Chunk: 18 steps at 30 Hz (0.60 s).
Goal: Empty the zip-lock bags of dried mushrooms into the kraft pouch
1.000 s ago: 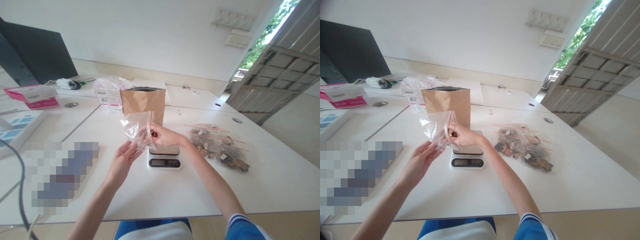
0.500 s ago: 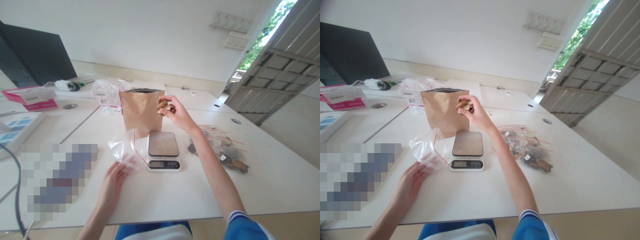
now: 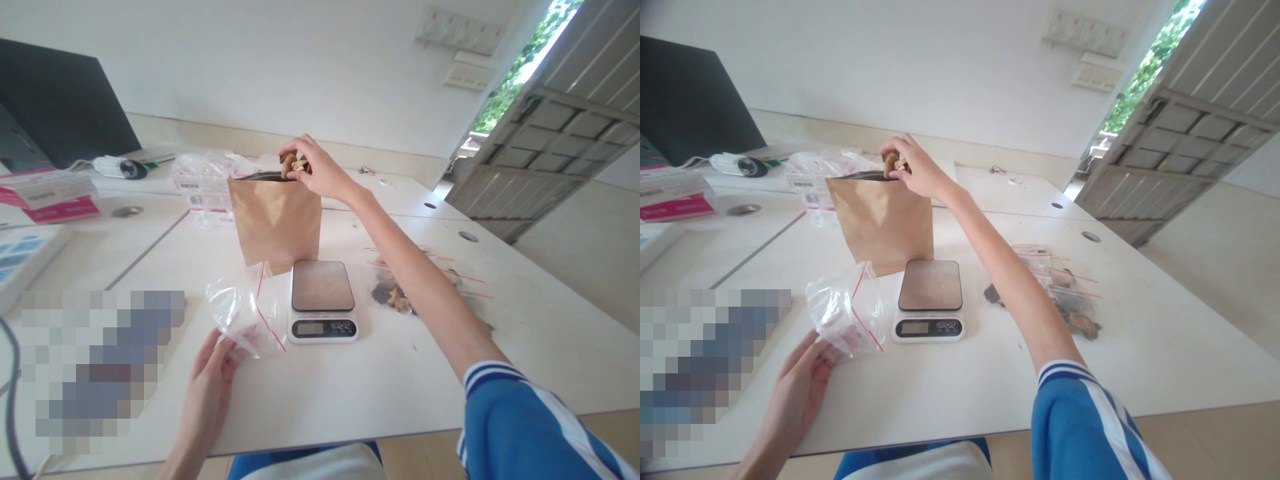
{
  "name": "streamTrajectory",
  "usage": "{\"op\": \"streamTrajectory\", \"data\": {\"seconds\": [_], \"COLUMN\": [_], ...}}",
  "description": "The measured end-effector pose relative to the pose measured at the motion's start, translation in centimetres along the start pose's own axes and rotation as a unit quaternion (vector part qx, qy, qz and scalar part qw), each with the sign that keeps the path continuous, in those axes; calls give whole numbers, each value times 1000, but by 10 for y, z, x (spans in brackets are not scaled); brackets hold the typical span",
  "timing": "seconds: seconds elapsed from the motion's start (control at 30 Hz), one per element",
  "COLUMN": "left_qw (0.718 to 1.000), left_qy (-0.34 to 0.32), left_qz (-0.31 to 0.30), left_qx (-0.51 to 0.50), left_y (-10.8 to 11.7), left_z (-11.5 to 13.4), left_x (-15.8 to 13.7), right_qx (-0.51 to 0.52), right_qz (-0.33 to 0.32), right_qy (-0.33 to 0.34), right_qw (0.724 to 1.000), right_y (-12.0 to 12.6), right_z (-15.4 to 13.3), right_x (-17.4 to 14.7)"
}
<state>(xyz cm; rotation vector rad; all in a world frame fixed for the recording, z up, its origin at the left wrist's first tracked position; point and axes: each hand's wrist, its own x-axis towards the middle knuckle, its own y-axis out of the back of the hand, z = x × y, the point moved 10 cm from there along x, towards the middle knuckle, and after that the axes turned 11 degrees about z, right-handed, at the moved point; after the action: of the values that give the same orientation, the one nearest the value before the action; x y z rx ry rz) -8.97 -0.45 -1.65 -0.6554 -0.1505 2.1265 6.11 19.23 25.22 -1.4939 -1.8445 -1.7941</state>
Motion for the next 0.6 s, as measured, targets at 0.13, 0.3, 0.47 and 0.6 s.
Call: {"op": "streamTrajectory", "data": {"seconds": [0.13, 0.3, 0.47, 0.6], "left_qw": [1000, 1000, 1000, 1000], "left_qy": [1, -5, -11, -9], "left_qz": [1, -10, -14, -10], "left_qx": [7, 16, 18, 15], "left_y": [0, -2, -2, -1], "left_z": [0, 1, 1, 0], "left_x": [0, 0, -1, 0], "right_qx": [17, 31, 33, 58], "right_qz": [-53, -130, -125, -79], "right_qy": [5, 7, 10, 13], "right_qw": [998, 991, 992, 995], "right_y": [0, -9, -8, -8], "right_z": [-6, -5, 0, 0], "right_x": [1, 5, 10, 11]}}
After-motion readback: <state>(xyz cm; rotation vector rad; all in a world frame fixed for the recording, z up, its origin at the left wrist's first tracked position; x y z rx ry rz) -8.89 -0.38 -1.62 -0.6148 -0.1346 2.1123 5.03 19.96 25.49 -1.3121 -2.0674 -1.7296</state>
